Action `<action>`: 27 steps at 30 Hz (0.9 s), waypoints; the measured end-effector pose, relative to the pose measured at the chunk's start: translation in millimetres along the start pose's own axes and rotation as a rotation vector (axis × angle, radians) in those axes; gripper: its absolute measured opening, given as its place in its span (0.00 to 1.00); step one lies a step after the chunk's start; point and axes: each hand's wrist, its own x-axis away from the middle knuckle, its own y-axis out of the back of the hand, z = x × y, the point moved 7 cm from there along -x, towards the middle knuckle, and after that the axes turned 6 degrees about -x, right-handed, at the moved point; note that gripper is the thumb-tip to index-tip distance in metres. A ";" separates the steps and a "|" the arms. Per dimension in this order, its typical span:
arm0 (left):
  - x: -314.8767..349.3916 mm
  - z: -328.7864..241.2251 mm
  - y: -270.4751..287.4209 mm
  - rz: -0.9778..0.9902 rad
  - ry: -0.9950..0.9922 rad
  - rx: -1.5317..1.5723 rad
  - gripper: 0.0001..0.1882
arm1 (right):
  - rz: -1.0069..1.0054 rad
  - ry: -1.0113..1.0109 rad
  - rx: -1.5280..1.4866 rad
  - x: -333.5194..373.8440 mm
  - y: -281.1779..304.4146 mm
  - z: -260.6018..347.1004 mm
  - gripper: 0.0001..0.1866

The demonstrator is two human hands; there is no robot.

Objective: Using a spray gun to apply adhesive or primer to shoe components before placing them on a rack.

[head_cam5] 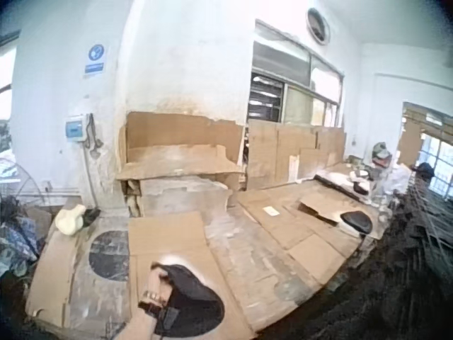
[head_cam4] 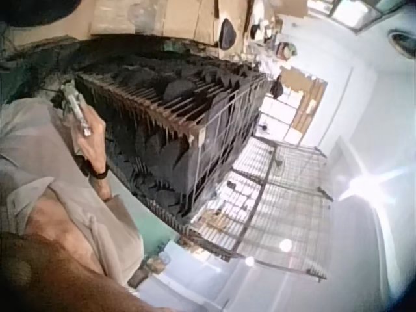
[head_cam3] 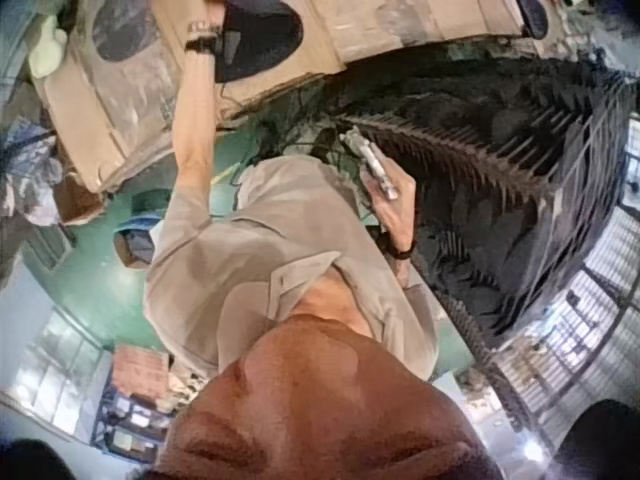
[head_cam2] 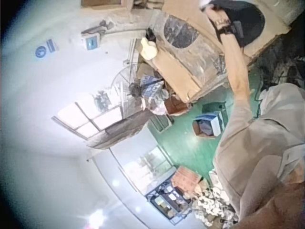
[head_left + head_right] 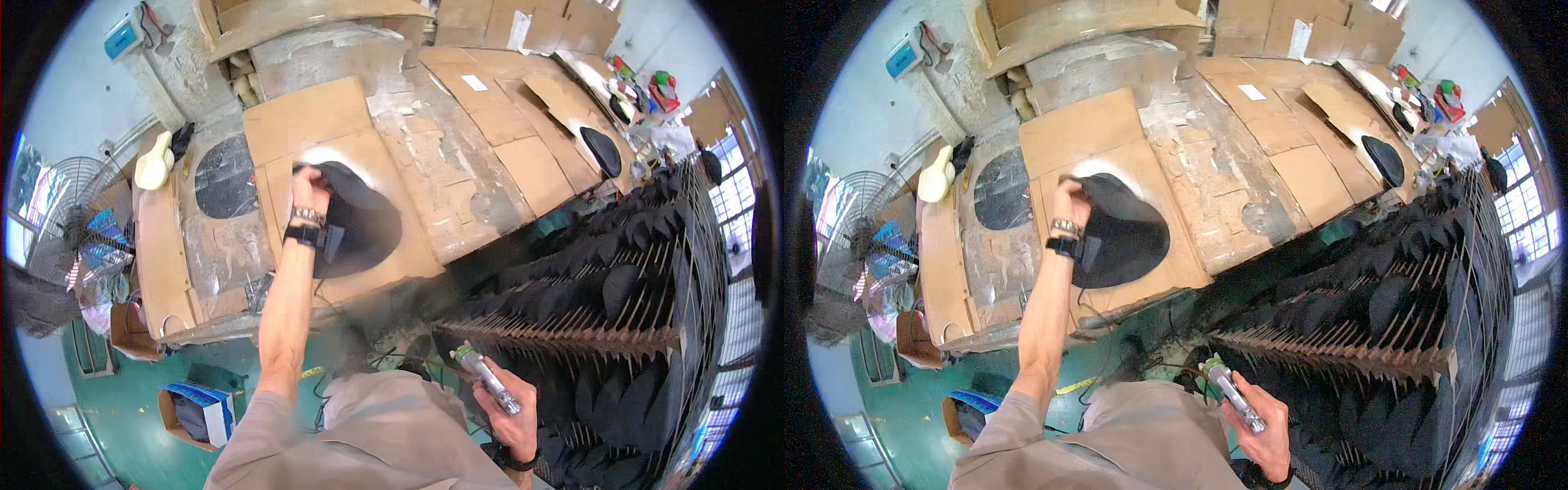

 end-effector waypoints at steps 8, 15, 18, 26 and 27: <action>103.8 -135.6 -256.3 0.644 -0.108 0.052 0.06 | -0.123 -0.020 0.056 19.6 28.1 -18.7 0.26; 151.7 -200.3 -329.3 0.900 -0.200 -0.164 0.18 | 0.012 -0.107 -0.006 35.6 34.5 -62.1 0.35; 193.9 -207.4 -384.4 1.037 -0.255 -0.174 0.17 | -0.056 -0.079 -0.111 49.6 30.2 -73.8 0.37; 293.7 -182.7 -533.2 1.353 -0.544 -0.614 0.14 | -0.164 -0.162 -0.110 71.0 33.6 -94.8 0.28; 325.4 -160.5 -559.1 1.499 -0.230 -0.354 0.14 | -0.184 -0.159 -0.113 72.8 30.8 -101.0 0.28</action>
